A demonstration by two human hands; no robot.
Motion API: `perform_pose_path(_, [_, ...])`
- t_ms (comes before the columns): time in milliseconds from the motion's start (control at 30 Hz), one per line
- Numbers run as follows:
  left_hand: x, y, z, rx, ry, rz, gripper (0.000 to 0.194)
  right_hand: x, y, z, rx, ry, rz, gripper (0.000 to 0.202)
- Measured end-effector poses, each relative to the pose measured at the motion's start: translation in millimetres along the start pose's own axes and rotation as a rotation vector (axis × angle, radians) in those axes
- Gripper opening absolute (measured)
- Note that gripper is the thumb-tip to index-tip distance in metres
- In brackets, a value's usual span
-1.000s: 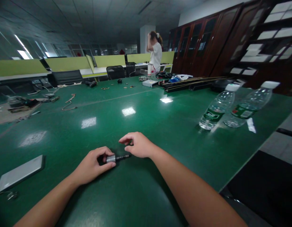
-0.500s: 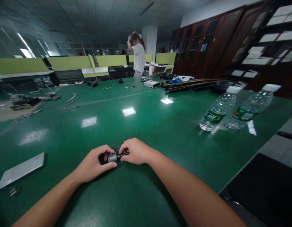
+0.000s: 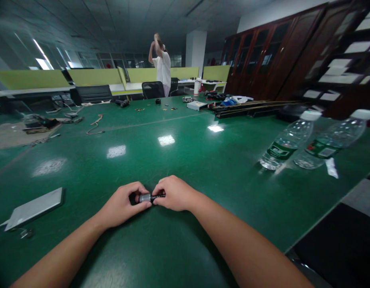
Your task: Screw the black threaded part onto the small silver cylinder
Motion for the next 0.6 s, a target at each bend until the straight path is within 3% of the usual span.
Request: perform_pose_path(600, [-0.4, 1.3, -1.6, 0.005, -0.009, -0.014, 0.021, 7.0, -5.1, 4.4, 0.022, 0.010, -0.037, 0.016])
Point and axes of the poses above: each hand's wrist, its own x-axis away from the middle knuckle, its own y-axis out of the palm, z = x × y, the point moved 6 cm from there along -x, towards the middle knuckle, and after that the axes turned 14 degrees about -z, right-handed, at the moved point
